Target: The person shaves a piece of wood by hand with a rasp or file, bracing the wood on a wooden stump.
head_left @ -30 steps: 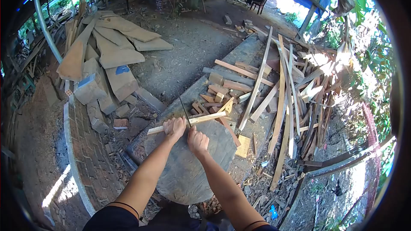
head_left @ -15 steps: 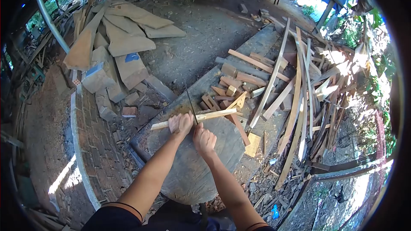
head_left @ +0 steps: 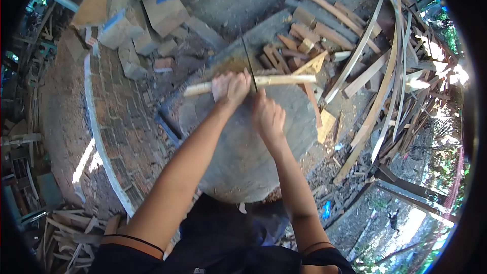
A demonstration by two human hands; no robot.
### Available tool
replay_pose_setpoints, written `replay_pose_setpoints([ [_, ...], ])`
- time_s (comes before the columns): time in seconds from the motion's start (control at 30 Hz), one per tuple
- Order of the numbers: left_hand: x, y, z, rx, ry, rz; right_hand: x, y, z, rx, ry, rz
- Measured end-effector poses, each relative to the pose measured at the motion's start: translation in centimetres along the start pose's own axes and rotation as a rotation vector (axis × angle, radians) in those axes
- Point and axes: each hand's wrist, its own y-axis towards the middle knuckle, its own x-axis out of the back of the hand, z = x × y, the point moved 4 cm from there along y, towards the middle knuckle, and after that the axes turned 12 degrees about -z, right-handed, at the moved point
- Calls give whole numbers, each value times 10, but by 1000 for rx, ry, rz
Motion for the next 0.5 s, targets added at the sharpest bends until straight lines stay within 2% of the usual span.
replay_pose_setpoints([
  [0.03,0,1,1,28,-9,66,-3,9,4,-15,-7,-21],
  [0.17,8,3,-2,50,-32,71,-1,-1,4,5,-43,-54],
  [0.37,9,5,1,40,-30,110,16,-33,-1,-62,-114,171],
  [0.5,10,4,0,23,-74,82,-7,10,4,-19,-41,44],
])
